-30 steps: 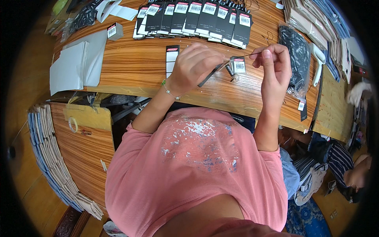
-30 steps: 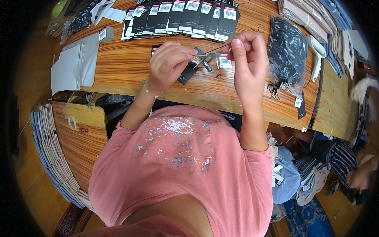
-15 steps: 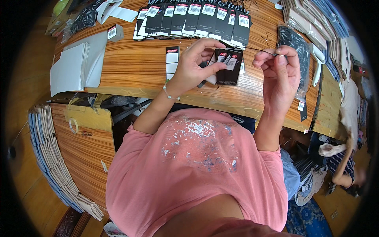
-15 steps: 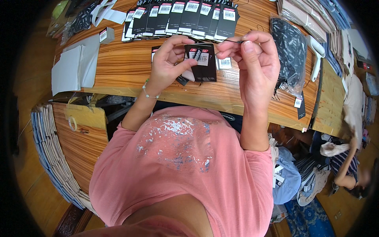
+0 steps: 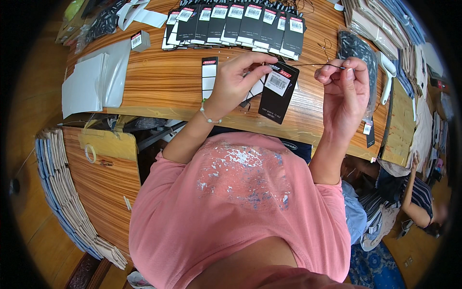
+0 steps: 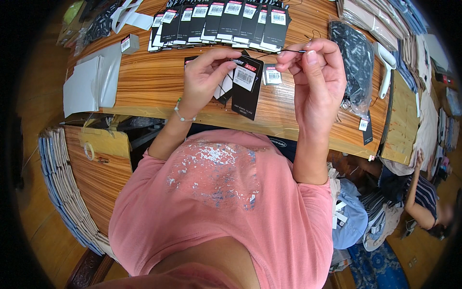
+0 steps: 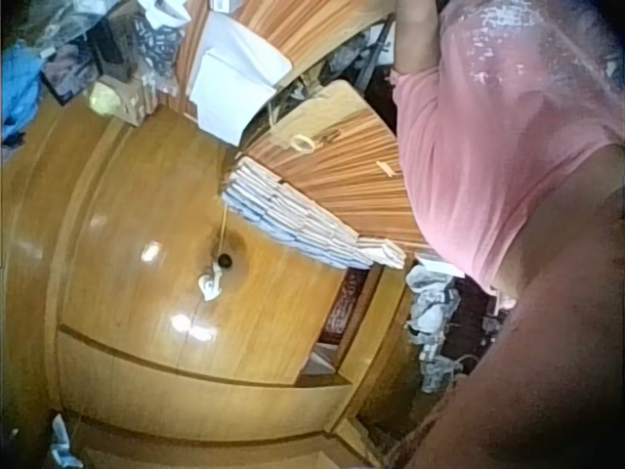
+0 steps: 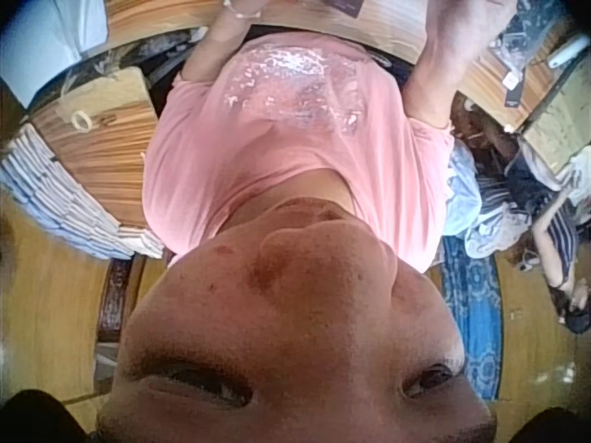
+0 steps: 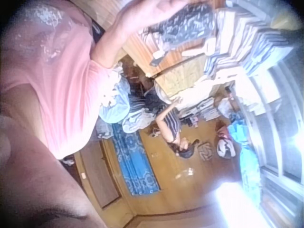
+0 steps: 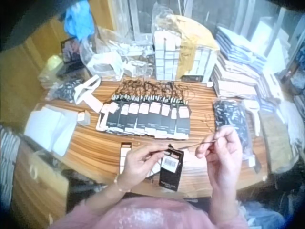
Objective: The person attaches plastic security loops and cardboard tags to black garments, handling one tag at a time and organizing them on a wooden table.
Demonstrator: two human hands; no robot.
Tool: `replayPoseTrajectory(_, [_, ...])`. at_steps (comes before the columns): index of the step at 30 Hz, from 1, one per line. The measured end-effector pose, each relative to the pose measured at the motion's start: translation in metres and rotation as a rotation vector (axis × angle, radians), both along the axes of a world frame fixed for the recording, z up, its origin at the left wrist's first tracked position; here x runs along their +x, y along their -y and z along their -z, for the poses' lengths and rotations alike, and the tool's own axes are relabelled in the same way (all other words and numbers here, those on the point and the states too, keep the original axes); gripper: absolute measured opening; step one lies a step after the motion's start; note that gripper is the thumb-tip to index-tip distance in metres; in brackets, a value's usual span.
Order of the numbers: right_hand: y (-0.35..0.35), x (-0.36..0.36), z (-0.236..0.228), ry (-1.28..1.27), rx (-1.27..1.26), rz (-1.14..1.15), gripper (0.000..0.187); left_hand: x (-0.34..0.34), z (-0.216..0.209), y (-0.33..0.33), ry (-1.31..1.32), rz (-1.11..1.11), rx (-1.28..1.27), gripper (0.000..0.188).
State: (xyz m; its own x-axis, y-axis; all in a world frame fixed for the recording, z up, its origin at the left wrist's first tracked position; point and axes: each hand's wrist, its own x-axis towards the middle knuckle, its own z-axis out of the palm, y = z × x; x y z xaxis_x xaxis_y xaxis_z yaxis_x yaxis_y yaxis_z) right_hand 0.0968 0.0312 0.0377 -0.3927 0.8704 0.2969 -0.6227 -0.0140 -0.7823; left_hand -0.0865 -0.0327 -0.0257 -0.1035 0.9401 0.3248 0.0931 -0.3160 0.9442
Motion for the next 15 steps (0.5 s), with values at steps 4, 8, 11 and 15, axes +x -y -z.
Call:
replayPoseTrajectory(4, [0.001,0.001,-0.001,-0.008,0.018,0.028,0.011,0.005,-0.01,0.003,0.161,-0.088,-0.014,0.012])
replayPoseTrajectory(8, [-0.001,0.005,0.0,0.003,0.049,0.047,0.01,-0.003,-0.02,-0.005,-0.281,-0.253,0.277,0.011])
replayPoseTrajectory(11, [-0.004,0.008,0.0,0.01,0.056,0.084,0.01,-0.011,-0.024,-0.004,-0.415,-0.267,0.333,0.011])
replayPoseTrajectory(15, [-0.005,0.008,0.001,0.055,0.028,0.2,0.01,-0.014,-0.039,-0.001,-0.433,-0.212,0.271,0.011])
